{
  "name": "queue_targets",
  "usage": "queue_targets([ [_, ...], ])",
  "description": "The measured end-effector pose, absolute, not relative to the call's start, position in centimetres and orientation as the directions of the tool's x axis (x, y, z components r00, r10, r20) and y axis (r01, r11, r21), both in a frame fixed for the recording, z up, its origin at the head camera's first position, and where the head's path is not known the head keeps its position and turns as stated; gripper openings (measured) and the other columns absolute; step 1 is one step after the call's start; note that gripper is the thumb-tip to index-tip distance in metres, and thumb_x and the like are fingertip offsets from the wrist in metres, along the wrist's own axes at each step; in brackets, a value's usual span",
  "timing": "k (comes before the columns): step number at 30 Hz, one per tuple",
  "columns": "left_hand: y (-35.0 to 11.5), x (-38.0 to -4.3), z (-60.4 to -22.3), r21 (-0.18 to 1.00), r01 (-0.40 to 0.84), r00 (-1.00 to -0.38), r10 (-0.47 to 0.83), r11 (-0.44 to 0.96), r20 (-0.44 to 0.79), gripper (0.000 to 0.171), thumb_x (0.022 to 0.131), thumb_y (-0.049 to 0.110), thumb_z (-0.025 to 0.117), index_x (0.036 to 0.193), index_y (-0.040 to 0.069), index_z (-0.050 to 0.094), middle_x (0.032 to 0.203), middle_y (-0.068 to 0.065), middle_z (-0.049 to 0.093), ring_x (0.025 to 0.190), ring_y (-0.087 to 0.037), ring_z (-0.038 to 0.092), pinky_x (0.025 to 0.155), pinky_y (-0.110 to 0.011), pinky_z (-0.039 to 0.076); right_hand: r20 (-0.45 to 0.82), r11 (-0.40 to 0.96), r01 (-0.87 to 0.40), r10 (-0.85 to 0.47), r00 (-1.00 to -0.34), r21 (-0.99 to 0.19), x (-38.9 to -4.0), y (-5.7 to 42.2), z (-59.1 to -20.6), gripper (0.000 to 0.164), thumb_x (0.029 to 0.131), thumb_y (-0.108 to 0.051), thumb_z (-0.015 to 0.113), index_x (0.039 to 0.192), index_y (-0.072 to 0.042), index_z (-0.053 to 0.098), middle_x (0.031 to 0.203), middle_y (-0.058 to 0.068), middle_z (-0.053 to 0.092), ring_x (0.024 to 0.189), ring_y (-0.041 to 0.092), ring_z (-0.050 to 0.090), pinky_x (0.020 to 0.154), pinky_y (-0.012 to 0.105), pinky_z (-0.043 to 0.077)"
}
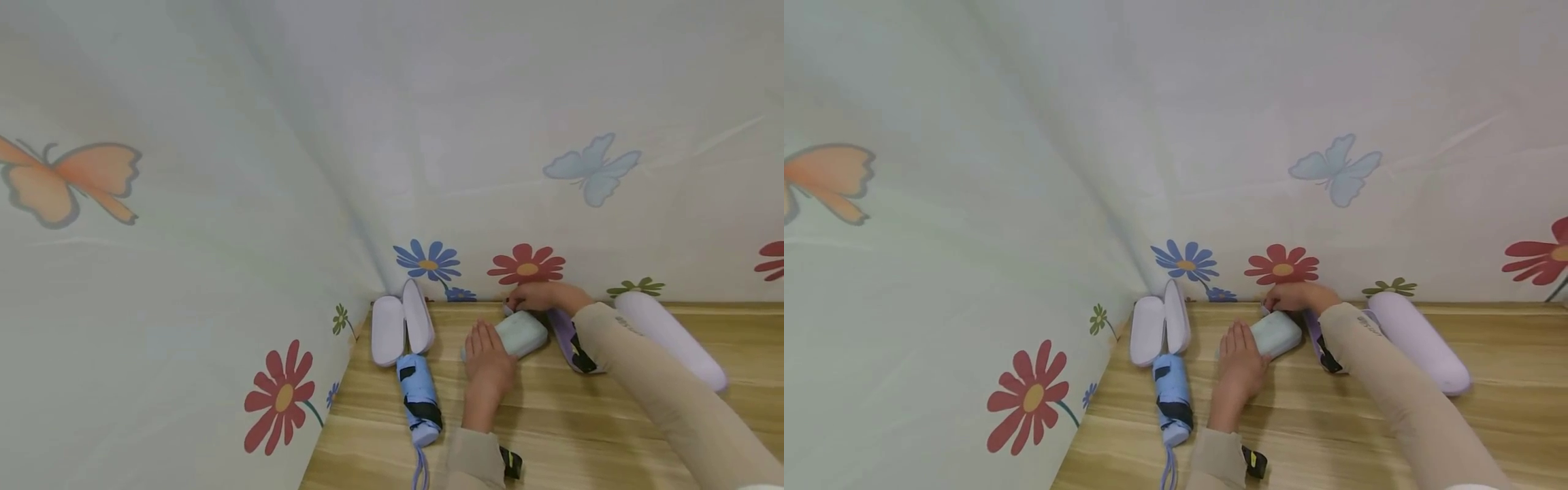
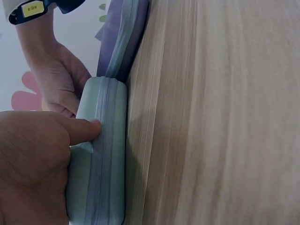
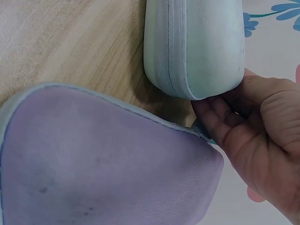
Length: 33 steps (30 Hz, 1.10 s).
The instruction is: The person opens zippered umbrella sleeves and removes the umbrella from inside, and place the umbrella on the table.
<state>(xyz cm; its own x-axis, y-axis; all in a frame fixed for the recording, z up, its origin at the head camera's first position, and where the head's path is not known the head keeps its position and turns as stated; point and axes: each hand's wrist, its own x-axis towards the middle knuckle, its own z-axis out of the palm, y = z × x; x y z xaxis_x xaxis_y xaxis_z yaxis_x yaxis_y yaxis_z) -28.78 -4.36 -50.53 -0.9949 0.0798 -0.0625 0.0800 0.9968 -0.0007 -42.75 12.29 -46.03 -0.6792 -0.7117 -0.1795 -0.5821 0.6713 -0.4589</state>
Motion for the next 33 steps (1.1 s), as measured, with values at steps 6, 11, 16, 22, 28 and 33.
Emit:
queue_targets([
  [6, -4.7, -28.7, -50.5, -0.004, 0.096, -0.993, 0.096, 0.995, -0.073, 0.079, 0.104, 0.053, 0.046, 0.163, 0.009, 0.017, 0.169, -0.008, 0.015, 0.156, -0.021, 0.013, 0.124, -0.035, 0.014, -0.166, 0.663, -0.581, -0.714, -0.680, -0.472, -42.8, 12.1, -46.1, 0.012, 0.100, -0.003, 0.059, 0.104, -0.003, 0.071, 0.096, 0.002, 0.066, 0.084, 0.014, 0.056, 0.082, 0.034, 0.051],
  [11, -4.8, -28.8, -50.6, -0.005, 0.108, -0.992, 0.107, 0.994, -0.070, 0.079, 0.104, 0.053, 0.046, 0.163, 0.009, 0.017, 0.169, -0.008, 0.017, 0.156, -0.020, 0.014, 0.124, -0.035, 0.015, -0.149, 0.635, -0.631, -0.747, -0.648, -0.445, -42.9, 12.2, -46.1, 0.013, 0.100, -0.001, 0.058, 0.103, -0.002, 0.071, 0.096, 0.004, 0.067, 0.085, 0.015, 0.055, 0.083, 0.035, 0.050],
  [16, -4.6, -28.7, -50.5, -0.006, 0.113, -0.992, 0.112, 0.994, -0.065, 0.079, 0.105, 0.052, 0.046, 0.163, 0.008, 0.017, 0.169, -0.008, 0.018, 0.155, -0.021, 0.015, 0.123, -0.036, 0.016, -0.176, 0.639, -0.631, -0.750, -0.637, -0.441, -43.1, 12.4, -46.1, 0.016, 0.101, -0.003, 0.057, 0.106, -0.004, 0.072, 0.100, 0.004, 0.067, 0.087, 0.016, 0.056, 0.086, 0.038, 0.051],
  [22, -4.5, -28.7, -50.6, -0.013, 0.116, -0.992, 0.115, 0.993, -0.055, 0.079, 0.104, 0.052, 0.047, 0.163, 0.008, 0.017, 0.168, -0.008, 0.019, 0.155, -0.020, 0.017, 0.123, -0.035, 0.016, -0.204, 0.659, -0.587, -0.729, -0.654, -0.470, -43.5, 12.8, -46.3, 0.017, 0.101, -0.006, 0.058, 0.111, -0.005, 0.072, 0.103, 0.003, 0.068, 0.089, 0.016, 0.056, 0.086, 0.037, 0.052],
  [28, -4.7, -28.8, -50.7, -0.019, 0.121, -0.991, 0.120, 0.992, -0.054, 0.079, 0.104, 0.053, 0.047, 0.163, 0.009, 0.019, 0.168, -0.008, 0.021, 0.154, -0.020, 0.017, 0.123, -0.035, 0.017, -0.199, 0.607, -0.586, -0.766, -0.612, -0.537, -43.7, 13.1, -46.0, 0.021, 0.101, -0.003, 0.058, 0.116, -0.001, 0.072, 0.104, 0.005, 0.068, 0.083, 0.014, 0.057, 0.077, 0.028, 0.050],
  [33, -4.7, -28.7, -50.6, -0.015, 0.120, -0.992, 0.119, 0.993, -0.039, 0.078, 0.104, 0.053, 0.048, 0.162, 0.009, 0.021, 0.167, -0.008, 0.024, 0.153, -0.020, 0.021, 0.122, -0.035, 0.018, -0.193, 0.583, -0.615, -0.790, -0.582, -0.531, -43.9, 13.1, -45.7, 0.027, 0.096, 0.005, 0.058, 0.119, 0.001, 0.071, 0.110, 0.008, 0.071, 0.090, 0.016, 0.062, 0.083, 0.034, 0.055],
])
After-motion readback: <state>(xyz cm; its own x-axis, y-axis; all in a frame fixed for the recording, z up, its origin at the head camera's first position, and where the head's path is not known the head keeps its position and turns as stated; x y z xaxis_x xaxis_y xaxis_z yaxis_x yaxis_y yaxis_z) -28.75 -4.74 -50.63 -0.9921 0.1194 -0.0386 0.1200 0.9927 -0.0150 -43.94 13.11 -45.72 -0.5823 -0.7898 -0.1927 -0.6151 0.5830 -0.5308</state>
